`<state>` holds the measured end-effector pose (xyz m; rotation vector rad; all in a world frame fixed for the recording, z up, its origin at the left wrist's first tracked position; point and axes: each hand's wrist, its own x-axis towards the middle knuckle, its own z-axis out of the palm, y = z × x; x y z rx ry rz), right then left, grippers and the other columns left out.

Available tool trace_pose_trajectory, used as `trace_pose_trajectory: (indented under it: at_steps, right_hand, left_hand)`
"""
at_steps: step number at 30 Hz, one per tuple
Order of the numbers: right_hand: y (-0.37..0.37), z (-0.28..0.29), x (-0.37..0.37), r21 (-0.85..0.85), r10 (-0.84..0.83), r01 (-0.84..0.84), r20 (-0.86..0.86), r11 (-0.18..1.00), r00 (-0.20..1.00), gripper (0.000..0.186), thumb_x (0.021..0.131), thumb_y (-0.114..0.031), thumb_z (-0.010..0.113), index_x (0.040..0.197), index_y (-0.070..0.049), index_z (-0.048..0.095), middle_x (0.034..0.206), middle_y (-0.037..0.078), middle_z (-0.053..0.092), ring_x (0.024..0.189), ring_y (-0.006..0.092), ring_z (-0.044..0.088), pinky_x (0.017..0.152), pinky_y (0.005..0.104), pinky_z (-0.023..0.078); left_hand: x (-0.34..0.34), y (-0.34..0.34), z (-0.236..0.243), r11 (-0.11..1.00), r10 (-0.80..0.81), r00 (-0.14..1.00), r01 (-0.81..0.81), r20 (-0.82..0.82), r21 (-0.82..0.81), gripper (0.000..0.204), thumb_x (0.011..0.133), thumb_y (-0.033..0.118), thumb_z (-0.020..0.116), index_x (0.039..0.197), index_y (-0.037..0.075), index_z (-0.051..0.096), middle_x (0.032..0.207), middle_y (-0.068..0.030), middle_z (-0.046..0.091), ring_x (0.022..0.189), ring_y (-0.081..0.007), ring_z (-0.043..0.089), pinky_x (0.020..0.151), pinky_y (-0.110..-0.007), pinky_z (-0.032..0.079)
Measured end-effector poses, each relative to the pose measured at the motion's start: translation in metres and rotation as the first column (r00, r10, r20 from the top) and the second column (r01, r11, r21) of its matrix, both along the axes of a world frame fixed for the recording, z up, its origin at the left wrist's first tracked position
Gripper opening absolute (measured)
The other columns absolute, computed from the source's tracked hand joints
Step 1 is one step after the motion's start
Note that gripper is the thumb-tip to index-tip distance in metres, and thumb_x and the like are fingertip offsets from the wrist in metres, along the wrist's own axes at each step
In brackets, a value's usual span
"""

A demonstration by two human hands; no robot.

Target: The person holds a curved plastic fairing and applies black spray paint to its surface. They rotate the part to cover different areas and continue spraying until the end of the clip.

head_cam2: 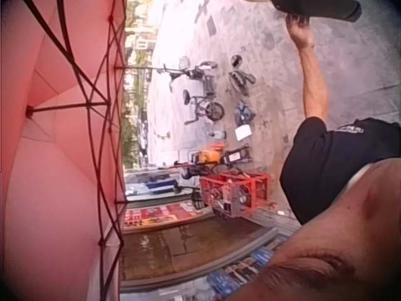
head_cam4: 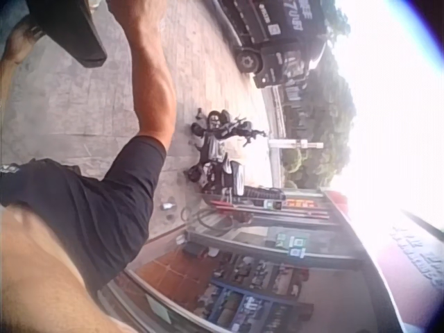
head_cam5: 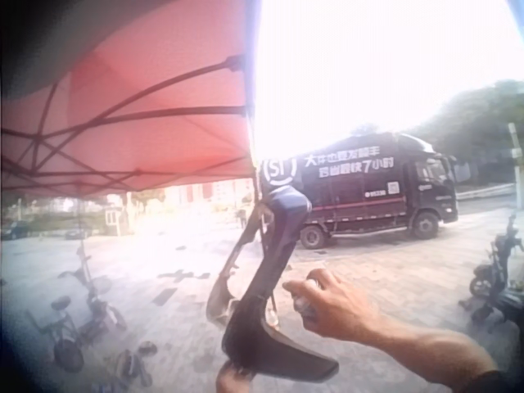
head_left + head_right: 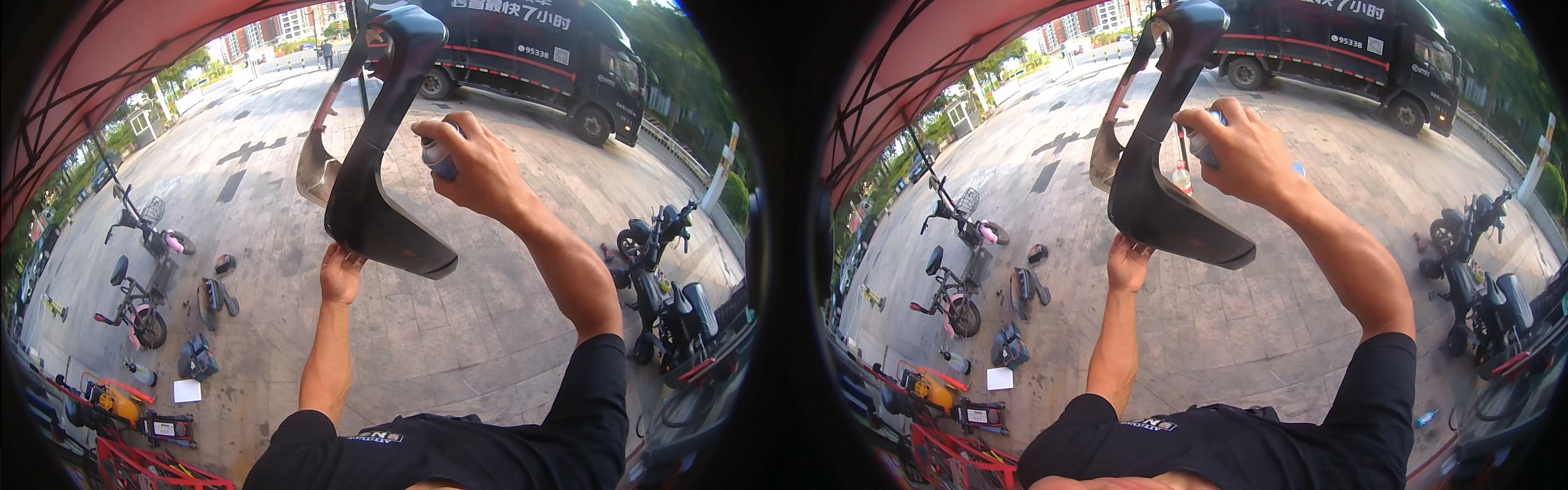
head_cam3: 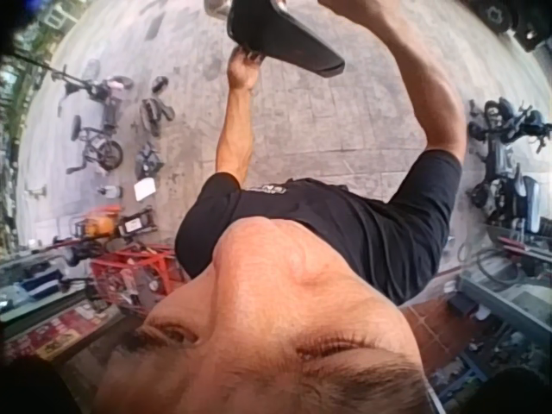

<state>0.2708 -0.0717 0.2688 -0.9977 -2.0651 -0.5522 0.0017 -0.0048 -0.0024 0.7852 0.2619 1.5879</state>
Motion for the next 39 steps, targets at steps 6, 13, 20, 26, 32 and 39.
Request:
trace_pose_trajectory:
  at_steps: [6,13,20,26,32,39]
  right_hand:
    - [-0.006,0.008,-0.006,-0.024,-0.029,0.03,0.047,0.999,0.998,0.071,0.07,-0.009,0.08,0.135,-0.027,0.058,0.126,0.013,0.056,0.108,0.038,0.063,0.086,0.046,0.056]
    - [-0.02,-0.002,-0.024,-0.079,0.036,-0.024,0.153,0.997,0.988,0.071,0.07,-0.008,0.08,0.134,-0.029,0.058,0.121,0.012,0.056,0.107,0.037,0.064,0.085,0.0454,0.056]
    - [-0.021,-0.004,-0.033,-0.116,0.005,0.02,0.215,0.993,0.976,0.075,0.071,-0.008,0.079,0.138,-0.03,0.055,0.119,0.014,0.057,0.111,0.0355,0.063,0.085,0.0455,0.058]
    - [-0.011,0.002,-0.034,-0.029,-0.012,0.016,0.147,0.999,0.989,0.066,0.075,-0.01,0.075,0.135,-0.03,0.056,0.116,0.016,0.057,0.105,0.0382,0.064,0.081,0.0462,0.057]
    - [-0.012,0.007,-0.031,-0.012,-0.066,0.069,0.151,0.998,0.986,0.066,0.076,-0.009,0.076,0.135,-0.031,0.056,0.117,0.016,0.057,0.106,0.038,0.065,0.08,0.0468,0.058]
    - [-0.03,-0.027,-0.048,-0.136,0.104,-0.072,0.244,0.988,0.964,0.068,0.074,-0.012,0.078,0.136,-0.03,0.055,0.115,0.016,0.057,0.101,0.0378,0.064,0.078,0.0465,0.056]
  left_hand:
    - [0.005,-0.003,0.001,0.999,-0.02,1.0,0.02,0.012,0.03,0.025,0.101,0.015,0.049,0.122,0.014,0.062,0.126,-0.0064,0.067,0.116,-0.029,0.061,0.106,-0.051,0.043]
    - [0.011,-0.006,0.004,0.998,-0.035,0.999,0.033,0.031,0.05,0.021,0.102,0.013,0.049,0.118,0.014,0.063,0.123,-0.0063,0.068,0.116,-0.0281,0.062,0.103,-0.05,0.045]
    - [0.015,-0.009,0.004,0.999,-0.016,0.999,0.015,0.043,0.041,0.019,0.101,0.015,0.052,0.116,0.013,0.065,0.121,-0.0068,0.069,0.114,-0.0278,0.063,0.104,-0.049,0.046]
    - [0.016,-0.01,0.004,0.998,-0.028,0.999,0.026,0.039,0.055,0.018,0.101,0.014,0.055,0.115,0.014,0.066,0.119,-0.0063,0.07,0.114,-0.0274,0.064,0.104,-0.049,0.045]
    - [0.018,-0.011,0.003,0.998,-0.031,0.997,0.027,0.064,0.055,0.018,0.1,0.014,0.055,0.115,0.014,0.065,0.119,-0.0065,0.07,0.114,-0.0272,0.064,0.105,-0.05,0.044]
    - [0.018,-0.011,0.004,0.999,-0.007,0.999,0.006,0.043,0.032,0.018,0.1,0.014,0.053,0.114,0.013,0.064,0.119,-0.007,0.069,0.114,-0.0278,0.064,0.105,-0.051,0.044]
